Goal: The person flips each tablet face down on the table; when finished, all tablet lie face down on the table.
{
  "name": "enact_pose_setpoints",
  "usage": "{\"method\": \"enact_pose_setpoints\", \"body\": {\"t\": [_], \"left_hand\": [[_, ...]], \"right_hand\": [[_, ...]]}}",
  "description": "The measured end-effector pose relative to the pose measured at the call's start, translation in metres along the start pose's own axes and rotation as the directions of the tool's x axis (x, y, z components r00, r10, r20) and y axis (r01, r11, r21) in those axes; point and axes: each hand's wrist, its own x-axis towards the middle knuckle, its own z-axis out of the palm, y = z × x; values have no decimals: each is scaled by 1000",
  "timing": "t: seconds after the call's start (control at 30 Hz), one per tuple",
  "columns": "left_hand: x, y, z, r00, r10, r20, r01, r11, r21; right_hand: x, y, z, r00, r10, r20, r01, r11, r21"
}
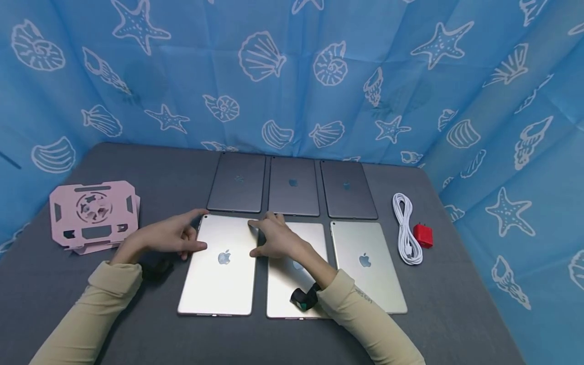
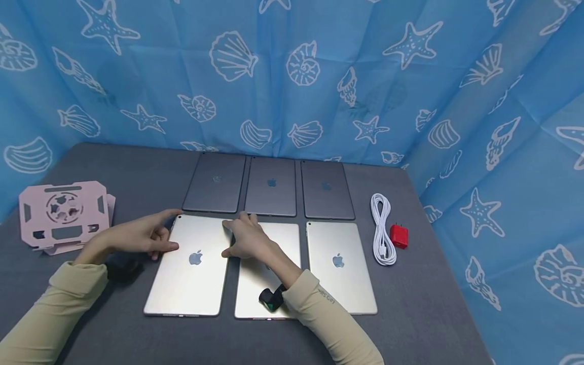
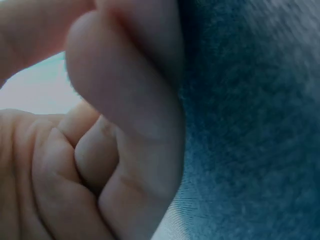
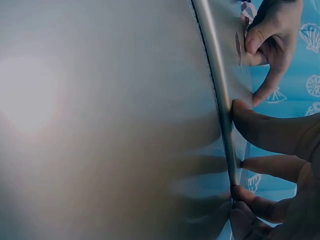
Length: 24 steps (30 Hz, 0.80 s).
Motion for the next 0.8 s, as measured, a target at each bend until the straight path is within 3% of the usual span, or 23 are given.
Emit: {"method": "enact_pose_setpoints", "body": {"t": [0.8], "left_hand": [[2, 16, 4, 998, -47, -29, 52, 978, 202]], "right_hand": [[-4, -1, 0, 1000, 19, 18, -19, 999, -41]]}}
